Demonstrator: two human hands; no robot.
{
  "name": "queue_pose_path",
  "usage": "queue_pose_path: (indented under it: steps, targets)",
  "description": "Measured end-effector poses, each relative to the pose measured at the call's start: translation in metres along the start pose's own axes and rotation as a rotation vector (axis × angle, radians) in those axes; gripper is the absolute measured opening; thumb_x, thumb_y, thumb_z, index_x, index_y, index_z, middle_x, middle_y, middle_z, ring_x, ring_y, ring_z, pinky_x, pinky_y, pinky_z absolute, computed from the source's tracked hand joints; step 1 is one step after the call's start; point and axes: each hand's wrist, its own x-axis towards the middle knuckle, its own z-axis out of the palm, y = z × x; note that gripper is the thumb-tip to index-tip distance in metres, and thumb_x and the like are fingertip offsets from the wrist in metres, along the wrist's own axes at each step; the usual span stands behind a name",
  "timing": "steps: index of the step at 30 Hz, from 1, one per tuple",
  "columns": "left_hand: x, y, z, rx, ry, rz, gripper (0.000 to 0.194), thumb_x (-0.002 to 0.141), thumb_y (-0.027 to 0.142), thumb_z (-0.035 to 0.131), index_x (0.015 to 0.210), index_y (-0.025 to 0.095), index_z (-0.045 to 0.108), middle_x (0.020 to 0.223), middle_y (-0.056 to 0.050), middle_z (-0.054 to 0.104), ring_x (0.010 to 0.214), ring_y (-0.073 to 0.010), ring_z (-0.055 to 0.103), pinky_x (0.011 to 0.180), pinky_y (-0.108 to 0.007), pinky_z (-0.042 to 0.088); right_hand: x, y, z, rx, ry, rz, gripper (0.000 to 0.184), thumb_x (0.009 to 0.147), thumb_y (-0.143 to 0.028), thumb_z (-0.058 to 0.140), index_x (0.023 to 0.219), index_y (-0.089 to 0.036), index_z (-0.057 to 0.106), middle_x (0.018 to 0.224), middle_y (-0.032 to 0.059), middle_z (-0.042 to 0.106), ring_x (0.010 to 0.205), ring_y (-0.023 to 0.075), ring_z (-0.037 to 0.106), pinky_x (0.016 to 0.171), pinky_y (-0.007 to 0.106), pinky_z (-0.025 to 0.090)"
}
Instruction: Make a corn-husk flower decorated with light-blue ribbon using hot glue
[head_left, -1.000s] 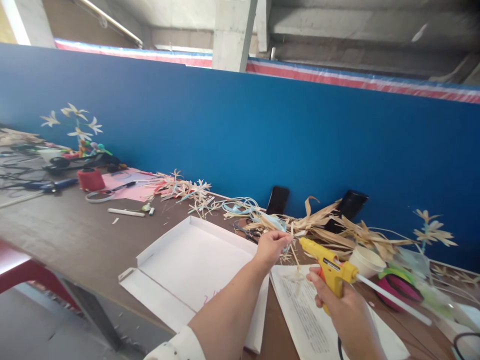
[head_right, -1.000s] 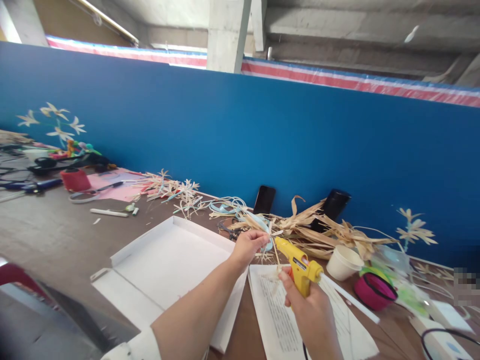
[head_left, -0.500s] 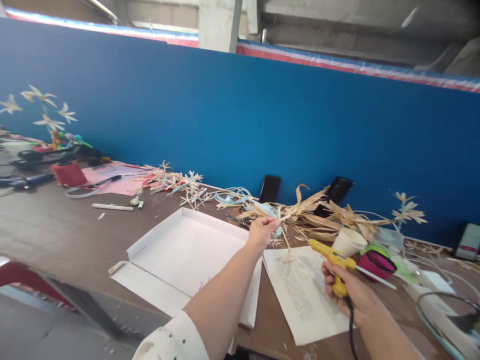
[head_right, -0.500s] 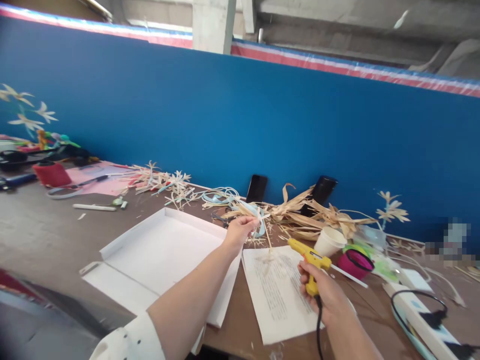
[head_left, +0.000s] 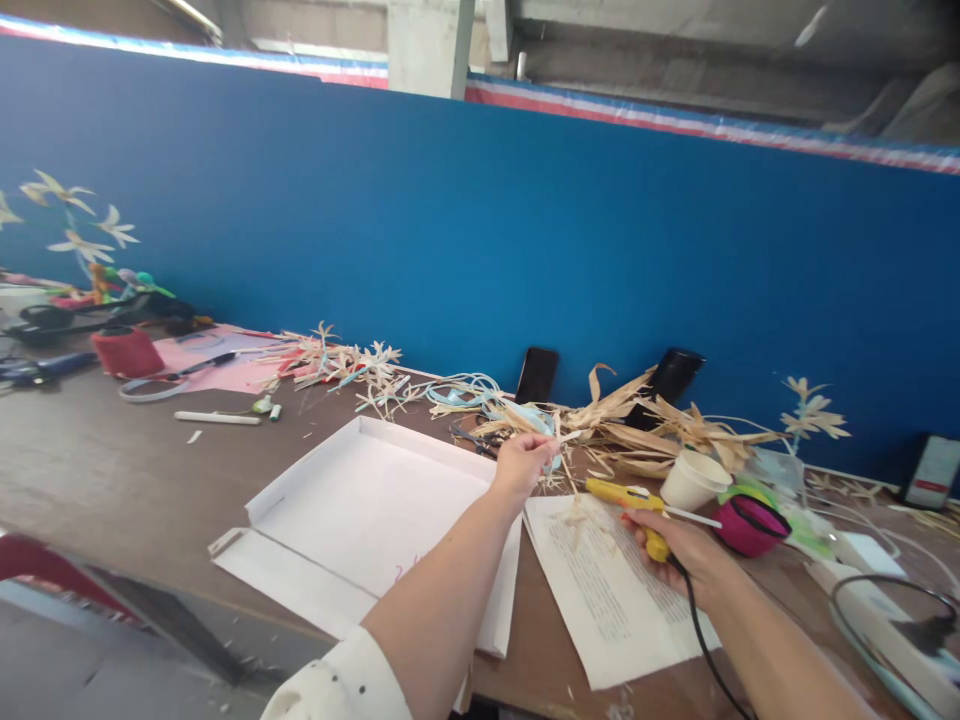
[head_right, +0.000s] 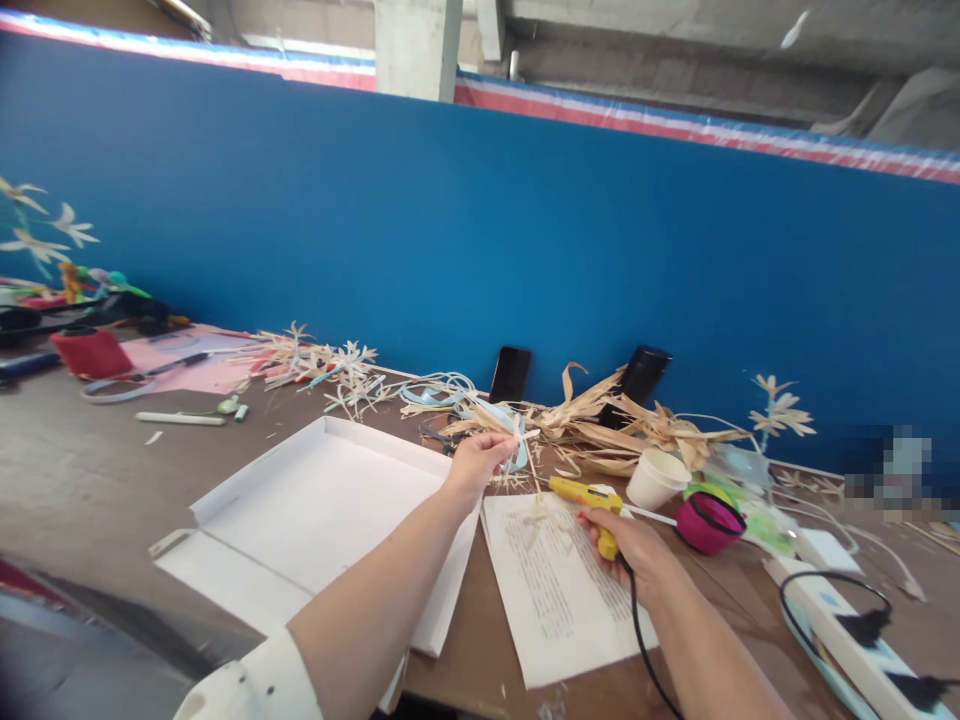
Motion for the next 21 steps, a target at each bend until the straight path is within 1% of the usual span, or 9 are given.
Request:
queue_pose_path:
  steps: [5,7,9,11,13,15,16,18,21]
  targets:
    - [-0.002,0.002,0.000,-0.004,0.022,-0.009,0.026,0.057,0.036,0.070,0.067,0.012,0.066,0.051,0.002,0.050,0.045,-0.0051,0.037,0.044,-0.020,0.028,-0.002,0.003,0.003,-0.101,-0.075,-0.144,0.016,0.063,-0.027,0.070,0.063,-0.012,0.063,0.054,0.0012,0.058,0.046,0.0092,0.053,0.045,0.019,0.045]
    - [-0.003,0.003,0.000,-0.007,0.024,-0.009,0.027,0.056,0.037,0.071,0.067,0.012,0.066,0.052,0.002,0.051,0.046,-0.0054,0.038,0.045,-0.020,0.028,0.000,0.002,-0.001,-0.187,-0.091,-0.199,0.018,0.063,-0.028,0.070,0.059,-0.013,0.062,0.051,0.0016,0.057,0.046,0.0106,0.051,0.045,0.021,0.043]
    - [-0.002,0.002,0.000,-0.014,0.023,-0.005,0.028,0.055,0.037,0.072,0.067,0.012,0.066,0.052,0.002,0.051,0.046,-0.0053,0.038,0.045,-0.020,0.027,0.003,-0.001,-0.010,-0.351,-0.014,-0.245,0.020,0.063,-0.031,0.069,0.055,-0.014,0.060,0.045,0.0007,0.053,0.043,0.0120,0.048,0.041,0.023,0.036]
    - [-0.002,0.000,0.000,-0.017,0.021,-0.003,0.029,0.055,0.038,0.072,0.067,0.012,0.066,0.052,0.002,0.051,0.046,-0.0049,0.037,0.045,-0.020,0.027,0.004,-0.008,-0.022,-0.542,0.118,-0.296,0.021,0.060,-0.032,0.070,0.051,-0.016,0.060,0.042,0.0004,0.051,0.042,0.0137,0.047,0.041,0.024,0.031]
    - [-0.001,-0.002,-0.001,-0.010,0.018,-0.006,0.029,0.056,0.038,0.071,0.068,0.012,0.066,0.052,0.002,0.051,0.046,-0.0049,0.037,0.046,-0.020,0.027,0.001,-0.017,-0.029,-0.693,0.247,-0.381,0.017,0.056,-0.032,0.072,0.050,-0.018,0.062,0.045,0.0016,0.054,0.046,0.0157,0.049,0.043,0.025,0.031]
    - [0.000,-0.004,-0.001,0.009,0.010,-0.006,0.028,0.057,0.037,0.071,0.068,0.012,0.066,0.054,0.001,0.053,0.046,-0.0049,0.037,0.046,-0.020,0.028,-0.007,-0.026,-0.024,-0.738,0.355,-0.513,0.012,0.053,-0.032,0.072,0.054,-0.021,0.067,0.056,0.0026,0.061,0.053,0.0170,0.052,0.046,0.026,0.032]
    - [0.000,-0.005,-0.001,0.014,0.006,-0.008,0.028,0.057,0.037,0.070,0.069,0.012,0.066,0.055,0.001,0.054,0.046,-0.0050,0.038,0.046,-0.020,0.028,-0.012,-0.029,-0.016,-0.705,0.386,-0.575,0.012,0.054,-0.033,0.072,0.059,-0.023,0.069,0.062,0.0025,0.064,0.056,0.0175,0.054,0.047,0.026,0.033]
    - [0.000,-0.006,-0.001,0.013,-0.002,-0.015,0.027,0.058,0.035,0.070,0.071,0.012,0.067,0.058,0.001,0.056,0.047,-0.0053,0.039,0.047,-0.020,0.029,-0.019,-0.033,0.011,-0.466,0.335,-0.615,0.020,0.057,-0.035,0.070,0.071,-0.022,0.071,0.069,0.0023,0.066,0.058,0.0164,0.055,0.046,0.025,0.036]
    - [0.001,-0.008,-0.002,0.006,0.000,-0.007,0.027,0.060,0.036,0.069,0.073,0.012,0.067,0.058,0.001,0.057,0.047,-0.0054,0.039,0.048,-0.020,0.029,-0.017,-0.028,0.064,0.016,0.171,-0.495,0.032,0.055,-0.035,0.071,0.082,-0.018,0.069,0.070,0.0012,0.065,0.050,0.0112,0.052,0.042,0.022,0.037]
